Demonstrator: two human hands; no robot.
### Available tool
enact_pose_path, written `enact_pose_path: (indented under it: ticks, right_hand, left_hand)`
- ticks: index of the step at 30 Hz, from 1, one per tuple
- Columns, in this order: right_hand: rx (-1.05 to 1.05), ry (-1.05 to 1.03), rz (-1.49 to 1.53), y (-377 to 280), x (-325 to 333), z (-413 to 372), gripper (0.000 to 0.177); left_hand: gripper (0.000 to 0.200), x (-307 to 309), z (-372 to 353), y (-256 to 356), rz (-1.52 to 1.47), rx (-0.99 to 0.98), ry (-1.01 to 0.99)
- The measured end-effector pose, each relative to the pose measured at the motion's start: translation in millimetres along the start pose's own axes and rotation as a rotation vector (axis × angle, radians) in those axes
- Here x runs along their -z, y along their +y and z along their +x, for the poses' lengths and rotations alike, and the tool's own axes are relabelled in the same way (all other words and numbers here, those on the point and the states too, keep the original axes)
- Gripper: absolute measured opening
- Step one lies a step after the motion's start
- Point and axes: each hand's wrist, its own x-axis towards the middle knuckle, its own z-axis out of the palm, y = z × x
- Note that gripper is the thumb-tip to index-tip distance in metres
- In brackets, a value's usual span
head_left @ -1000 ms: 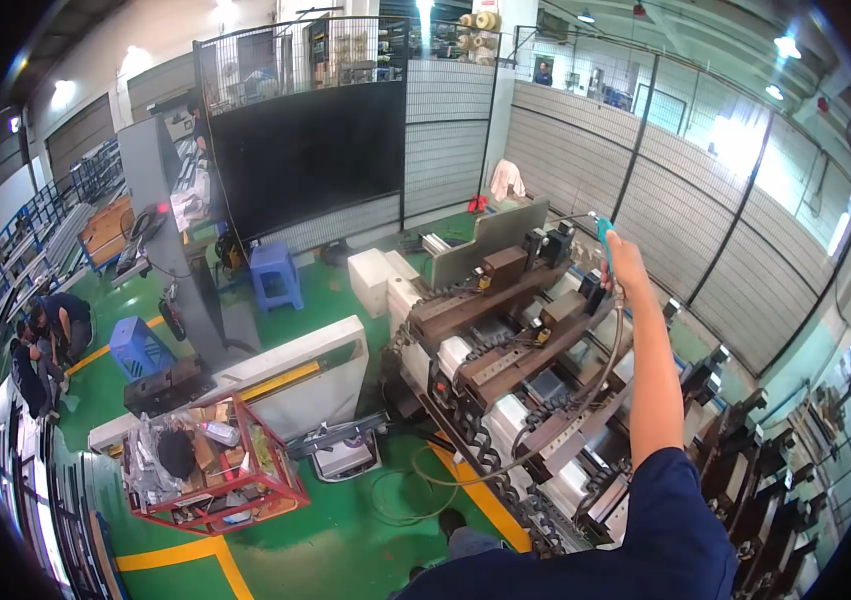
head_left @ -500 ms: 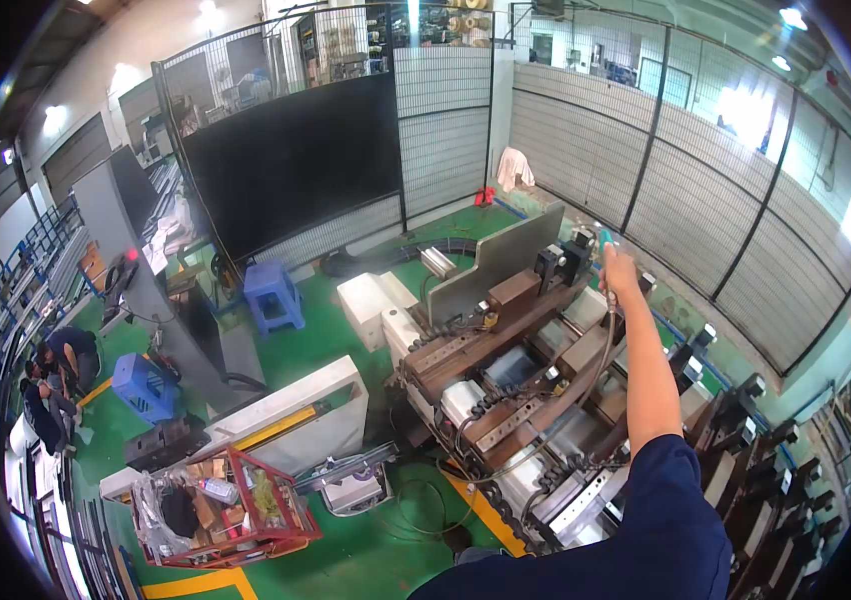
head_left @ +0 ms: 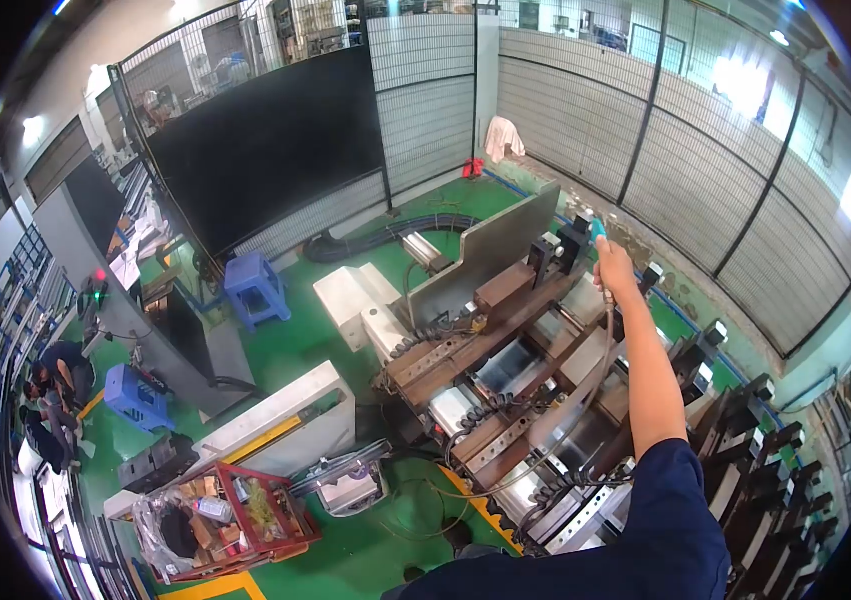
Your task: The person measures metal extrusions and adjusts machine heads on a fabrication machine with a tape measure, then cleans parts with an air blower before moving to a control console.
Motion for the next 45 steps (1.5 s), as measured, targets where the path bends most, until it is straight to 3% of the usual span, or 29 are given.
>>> enact_pose_path:
  ticks: [2, 7, 8, 9, 10, 11, 12, 16, 21, 27, 31, 35, 43, 45]
  right_hand:
    - [0.033, -0.01, 0.004, 8, -5, 2, 0.052]
    - [0.089, -0.053, -0.12, 16, -26, -7, 0.052]
    - [0.124, -0.038, -0.18, 9, -30, -14, 0.052]
    - [0.03, 0.015, -0.219, -9, -35, -30, 0.044]
    - [-0.042, -0.04, 0.038, -17, -39, -43, 0.04]
    - [0.078, -0.064, -0.035, -9, -40, -46, 0.032]
    - [0.132, 0.011, 0.07, -27, -51, -72, 0.036]
    - [0.087, -0.177, 0.031, -97, -78, -161, 0.048]
    - [-0.044, -0.435, 0.144, -184, -174, -281, 0.046]
    - [-0.065, -0.64, 0.225, -203, -317, -339, 0.048]
    - [-0.082, -0.759, 0.252, -208, -414, -362, 0.044]
    - [-0.071, -0.824, 0.257, -189, -526, -366, 0.034]
    - [-0.152, -0.89, 0.148, -99, -771, -366, 0.025]
    - [-0.12, -0.82, 0.099, -96, -811, -371, 0.04]
  left_hand:
    - [0.051, -1, -1, -11, 0.265, -0.113, 0.021]
    - [0.058, 16, 9, -21, -0.271, 0.139, 0.025]
    - [0.046, 11, 6, -25, -0.276, 0.143, 0.144]
    - [0.039, 13, 3, -18, -0.28, 0.155, 0.27]
    - [0.042, 19, -1, -17, -0.31, 0.143, 0.254]
    - [0.046, 27, 1, -14, -0.337, 0.124, 0.24]
    - [0.046, 34, 4, -14, -0.349, 0.126, 0.234]
    - [0.047, 75, 14, -4, -0.362, 0.116, 0.203]
    - [0.047, 155, 45, 3, -0.438, 0.041, 0.243]
    - [0.045, 252, 44, -5, -0.591, -0.022, 0.401]
    - [0.043, 279, 19, -40, -0.765, -0.014, 0.532]
    - [0.042, 256, -4, -101, -0.868, 0.065, 0.61]
    - [0.043, 108, -103, -154, -1.096, 0.504, 0.666]
    - [0.045, 83, -118, -145, -1.138, 0.573, 0.635]
